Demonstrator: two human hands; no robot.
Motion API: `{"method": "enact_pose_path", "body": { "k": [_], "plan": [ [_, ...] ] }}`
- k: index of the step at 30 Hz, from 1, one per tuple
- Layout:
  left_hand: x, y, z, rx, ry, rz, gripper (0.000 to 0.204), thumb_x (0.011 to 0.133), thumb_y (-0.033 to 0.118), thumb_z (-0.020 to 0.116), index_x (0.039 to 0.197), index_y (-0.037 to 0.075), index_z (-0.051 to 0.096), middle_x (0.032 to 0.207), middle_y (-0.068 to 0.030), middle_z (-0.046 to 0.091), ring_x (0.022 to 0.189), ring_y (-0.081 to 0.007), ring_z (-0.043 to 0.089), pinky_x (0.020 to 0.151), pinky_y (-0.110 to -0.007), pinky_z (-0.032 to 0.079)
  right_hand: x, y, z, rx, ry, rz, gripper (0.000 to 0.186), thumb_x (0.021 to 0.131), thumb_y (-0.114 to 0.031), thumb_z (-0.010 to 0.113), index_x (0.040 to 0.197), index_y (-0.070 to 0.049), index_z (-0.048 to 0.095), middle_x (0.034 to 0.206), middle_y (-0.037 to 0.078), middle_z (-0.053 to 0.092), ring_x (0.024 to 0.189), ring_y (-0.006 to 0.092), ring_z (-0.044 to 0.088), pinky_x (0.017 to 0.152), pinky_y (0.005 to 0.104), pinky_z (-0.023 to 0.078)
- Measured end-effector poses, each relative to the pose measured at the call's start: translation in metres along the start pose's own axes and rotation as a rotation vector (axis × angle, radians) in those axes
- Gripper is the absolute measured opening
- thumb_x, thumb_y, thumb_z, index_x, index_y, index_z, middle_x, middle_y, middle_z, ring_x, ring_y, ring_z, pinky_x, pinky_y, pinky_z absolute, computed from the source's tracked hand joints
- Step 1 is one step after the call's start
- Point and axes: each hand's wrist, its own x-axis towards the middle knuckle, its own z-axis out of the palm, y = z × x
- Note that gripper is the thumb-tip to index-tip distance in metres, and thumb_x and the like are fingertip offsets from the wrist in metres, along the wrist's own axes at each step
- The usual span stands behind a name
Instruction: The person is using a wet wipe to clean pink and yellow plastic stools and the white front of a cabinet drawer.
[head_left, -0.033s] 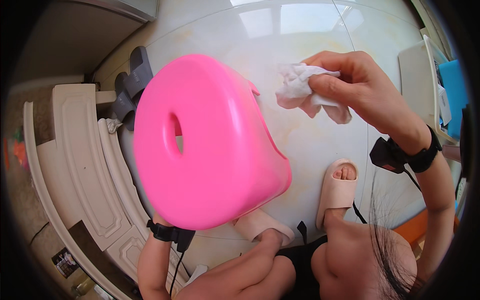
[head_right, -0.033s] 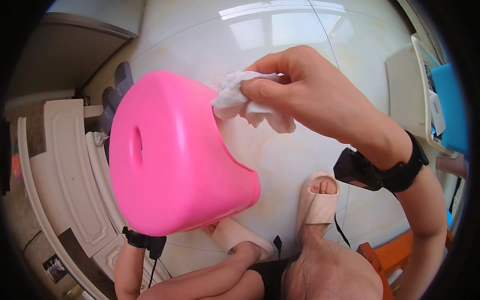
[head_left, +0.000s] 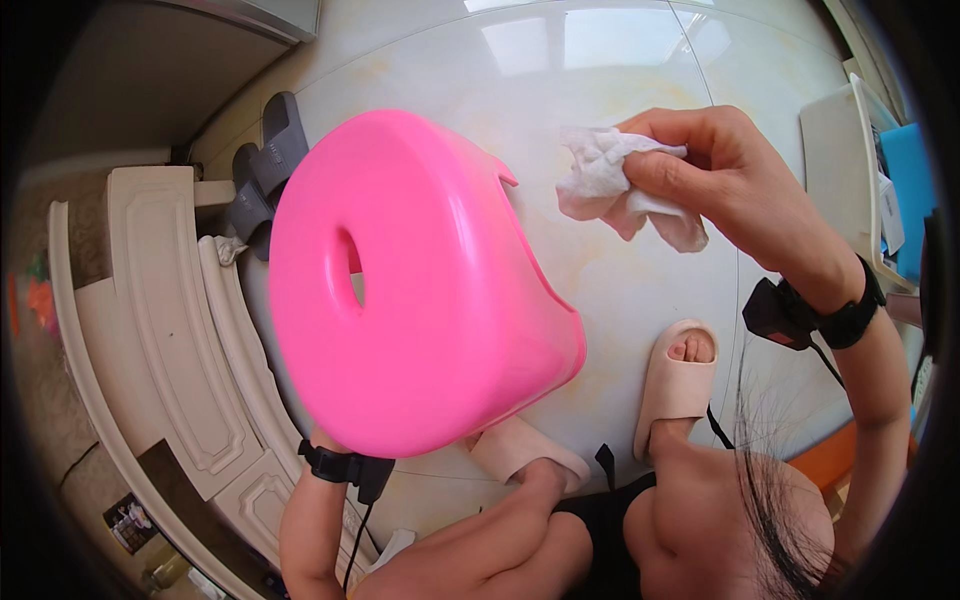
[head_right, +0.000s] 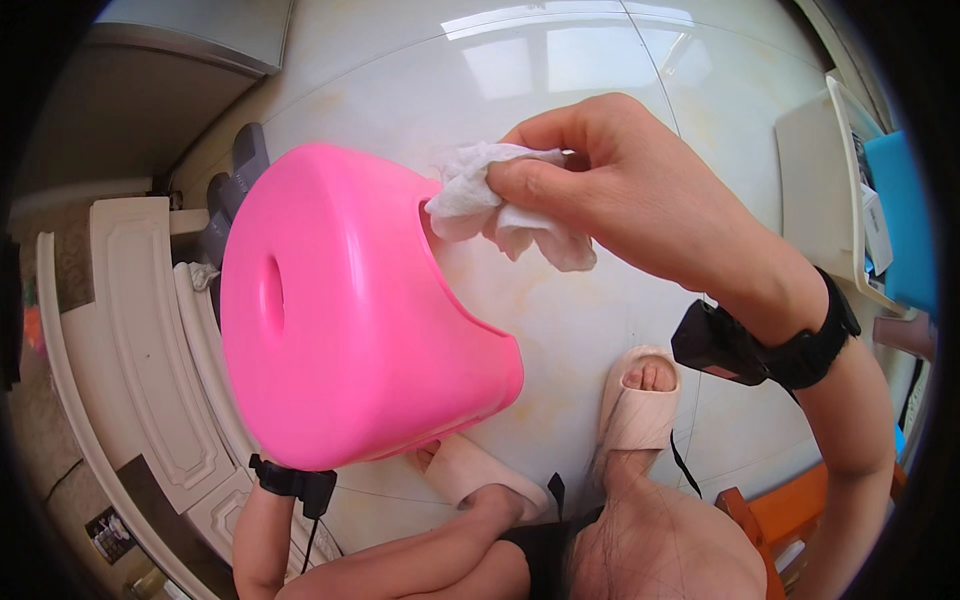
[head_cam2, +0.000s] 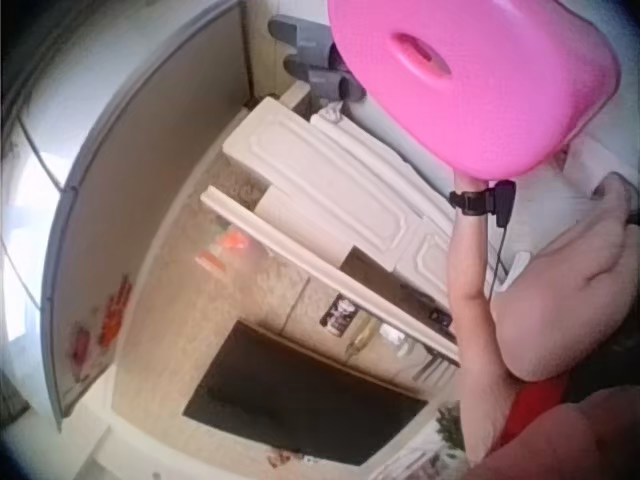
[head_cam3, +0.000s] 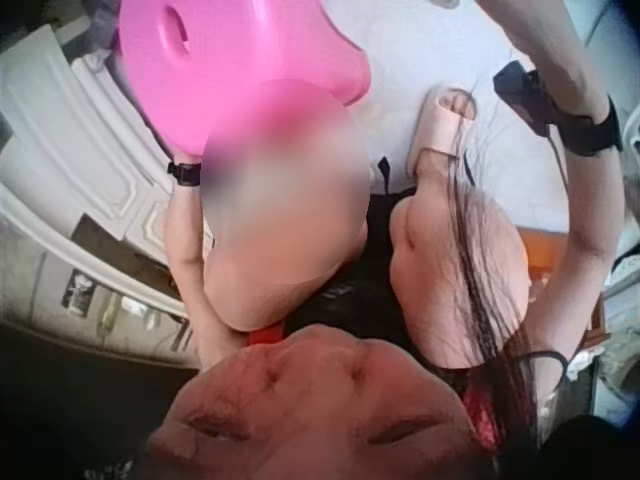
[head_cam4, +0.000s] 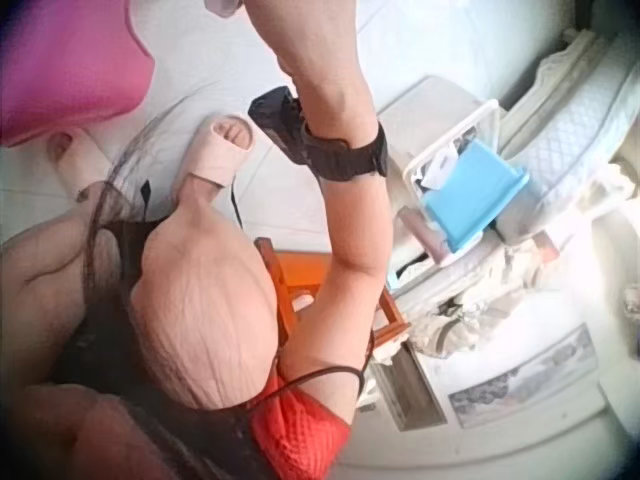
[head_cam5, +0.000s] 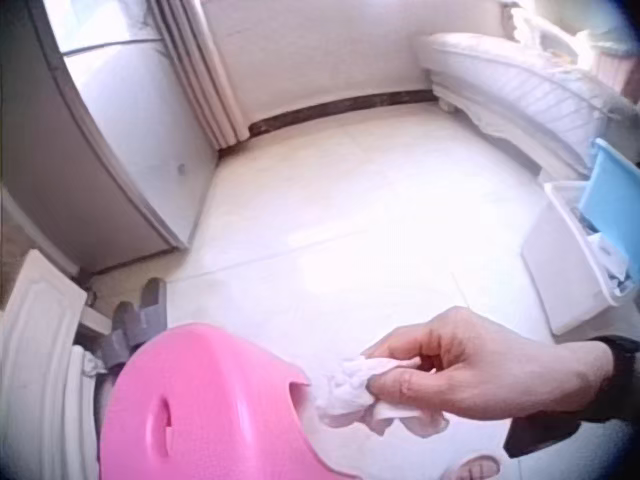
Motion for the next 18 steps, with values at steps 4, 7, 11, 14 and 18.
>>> {"method": "enact_pose_path", "body": {
  "k": [4, 7, 11, 14, 18],
  "plan": [
    [0.002, 0.005, -0.004, 0.017, 0.025, -0.025, 0.015, 0.087, 0.015, 0.054, 0.098, 0.009, 0.063, 0.098, -0.0007, 0.068, 0.084, -0.0126, 0.067, 0.091, -0.024, 0.037, 0.01, 0.0, 0.011, 0.082, -0.13, 0.066, 0.026, 0.093, -0.017, 0.055, 0.099, 0.004, 0.069, 0.069, 0.004, 0.064, 0.055, 0.0056, 0.05, 0.051, 0.0213, 0.04],
    [0.001, 0.013, -0.007, 0.036, 0.045, -0.036, 0.015, 0.083, 0.011, 0.057, 0.096, 0.013, 0.064, 0.099, 0.0028, 0.068, 0.084, -0.0104, 0.066, 0.098, -0.022, 0.032, 0.018, 0.001, 0.028, 0.08, -0.159, 0.066, 0.025, 0.092, -0.016, 0.055, 0.097, 0.005, 0.068, 0.066, 0.003, 0.062, 0.055, 0.006, 0.05, 0.05, 0.0225, 0.04],
    [0.012, 0.013, -0.01, 0.034, 0.081, -0.039, 0.014, 0.081, 0.013, 0.059, 0.093, 0.013, 0.065, 0.1, 0.0018, 0.069, 0.088, -0.0103, 0.066, 0.105, -0.027, 0.025, 0.026, 0.0, 0.041, 0.075, -0.186, 0.081, 0.024, 0.09, -0.015, 0.056, 0.095, 0.006, 0.068, 0.063, 0.005, 0.058, 0.054, 0.0086, 0.05, 0.051, 0.0254, 0.041],
    [0.012, 0.025, -0.015, 0.025, 0.126, -0.088, 0.012, 0.081, 0.016, 0.06, 0.092, 0.013, 0.065, 0.101, -0.0003, 0.07, 0.092, -0.011, 0.066, 0.11, -0.032, 0.021, 0.038, -0.006, 0.046, -0.038, -0.269, 0.09, 0.02, 0.095, -0.012, 0.056, 0.104, 0.003, 0.065, 0.077, 0.001, 0.064, 0.068, 0.0032, 0.057, 0.057, 0.0186, 0.045],
    [0.037, -0.06, 0.009, -0.225, 0.248, -0.276, 0.015, 0.085, 0.02, 0.057, 0.094, 0.011, 0.064, 0.104, -0.0036, 0.07, 0.099, -0.0136, 0.066, 0.113, -0.038, 0.02, 0.056, -0.011, 0.065, 0.07, -0.186, -0.176, 0.015, 0.092, -0.007, 0.057, 0.104, -0.001, 0.065, 0.082, 0.003, 0.066, 0.07, 0.0056, 0.061, 0.059, 0.0199, 0.049]
  ]
}}
